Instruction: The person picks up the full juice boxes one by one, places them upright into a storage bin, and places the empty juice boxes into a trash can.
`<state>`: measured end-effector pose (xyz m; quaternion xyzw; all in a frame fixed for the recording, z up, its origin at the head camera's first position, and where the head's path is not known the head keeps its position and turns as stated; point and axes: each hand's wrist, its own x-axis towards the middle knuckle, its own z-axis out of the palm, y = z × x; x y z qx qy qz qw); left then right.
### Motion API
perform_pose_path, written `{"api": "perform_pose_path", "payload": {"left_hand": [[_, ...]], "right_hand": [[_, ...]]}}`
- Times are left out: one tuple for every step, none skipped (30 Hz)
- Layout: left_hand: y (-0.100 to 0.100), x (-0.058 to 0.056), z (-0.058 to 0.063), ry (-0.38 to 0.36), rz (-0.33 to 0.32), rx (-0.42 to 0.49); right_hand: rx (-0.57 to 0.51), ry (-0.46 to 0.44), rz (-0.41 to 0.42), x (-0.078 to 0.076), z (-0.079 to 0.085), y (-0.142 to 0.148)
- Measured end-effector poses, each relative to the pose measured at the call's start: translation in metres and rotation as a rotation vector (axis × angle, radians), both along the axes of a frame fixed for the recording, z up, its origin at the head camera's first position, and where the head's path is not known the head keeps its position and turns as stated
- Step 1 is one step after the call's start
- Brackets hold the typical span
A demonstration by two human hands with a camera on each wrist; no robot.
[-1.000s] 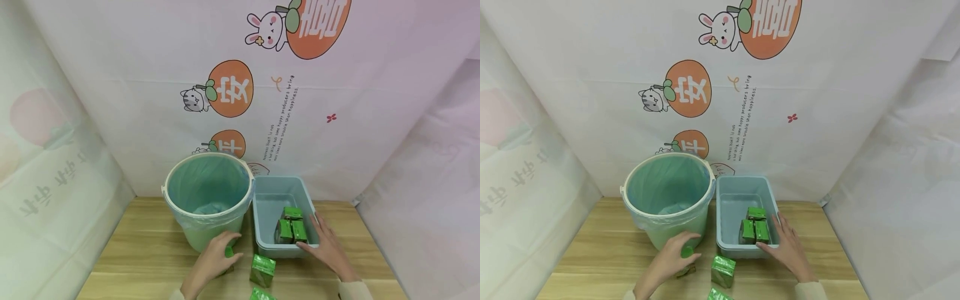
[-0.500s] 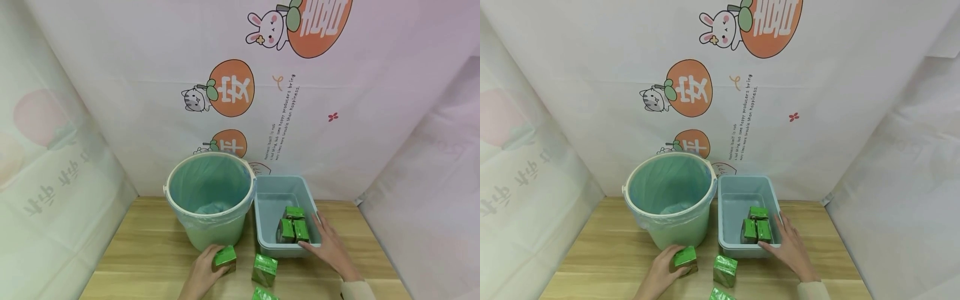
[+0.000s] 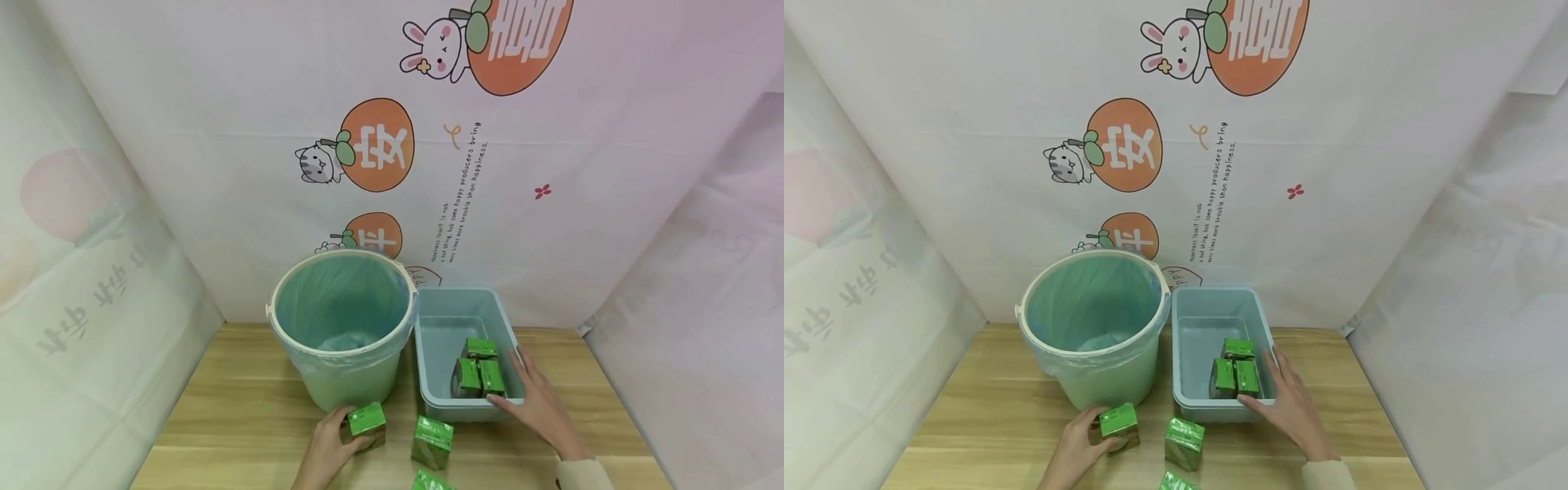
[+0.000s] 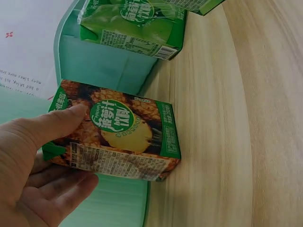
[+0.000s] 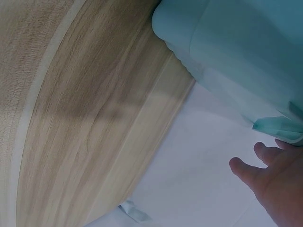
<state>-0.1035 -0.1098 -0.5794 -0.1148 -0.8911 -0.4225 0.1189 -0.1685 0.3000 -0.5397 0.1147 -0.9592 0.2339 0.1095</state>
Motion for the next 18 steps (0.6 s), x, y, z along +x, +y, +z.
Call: {"api": "perform_pose_path", "payload": {"left_hand": [[0.000,0.000,0.000,-0.012,0.001,0.011],[0.001,-0.001,0.000,-0.022,0.003,0.021],[0.001,-0.001,0.001,-0.029,0.004,0.032],[0.001,-0.001,0.001,-0.034,0.003,0.040],[0.001,-0.001,0.002,-0.037,0.004,0.046],[0.001,-0.001,0.002,-0.037,0.003,0.052],[0.001,-0.001,0.003,-0.038,0.003,0.056],[0.000,-0.001,0.003,-0.037,0.002,0.057],[0.000,-0.001,0.004,-0.040,-0.001,0.057],[0.000,-0.001,0.005,-0.041,-0.004,0.058],[0.000,-0.001,0.006,-0.043,-0.006,0.057],[0.000,0.000,0.007,-0.043,-0.011,0.061],[0.000,0.000,0.008,-0.045,-0.014,0.066],[0.000,0.000,0.010,-0.044,-0.018,0.073],[0.000,0.001,0.012,-0.042,-0.022,0.078],[0.000,0.001,0.014,-0.036,-0.022,0.086],[0.001,0.002,0.017,-0.031,-0.023,0.096],[0.002,0.003,0.019,-0.022,-0.023,0.102]], "right_hand": [[0.000,-0.004,-0.002,0.000,0.000,0.000],[-0.001,-0.006,-0.003,0.001,0.000,0.000],[0.000,-0.009,-0.004,0.001,0.000,0.000],[0.000,-0.012,-0.005,0.001,0.000,0.000],[0.001,-0.012,-0.005,0.001,0.000,0.000],[0.002,-0.013,-0.006,0.001,0.000,0.000],[0.002,-0.014,-0.006,0.001,0.000,-0.001],[0.002,-0.013,-0.005,0.001,0.000,-0.001],[0.003,-0.012,-0.004,0.001,0.000,-0.001],[0.003,-0.011,-0.003,0.001,0.000,-0.001],[0.003,-0.009,-0.002,0.001,0.000,0.000],[0.004,-0.007,-0.001,0.001,0.000,0.000],[0.005,-0.007,-0.001,0.001,0.000,0.000],[0.005,-0.005,0.000,0.001,0.000,0.000],[0.006,-0.003,0.001,0.001,0.000,0.000],[0.005,-0.002,0.003,0.001,0.000,0.000],[0.005,-0.001,0.003,0.000,0.000,0.000],[0.006,-0.002,0.004,0.000,0.000,0.000]]}}
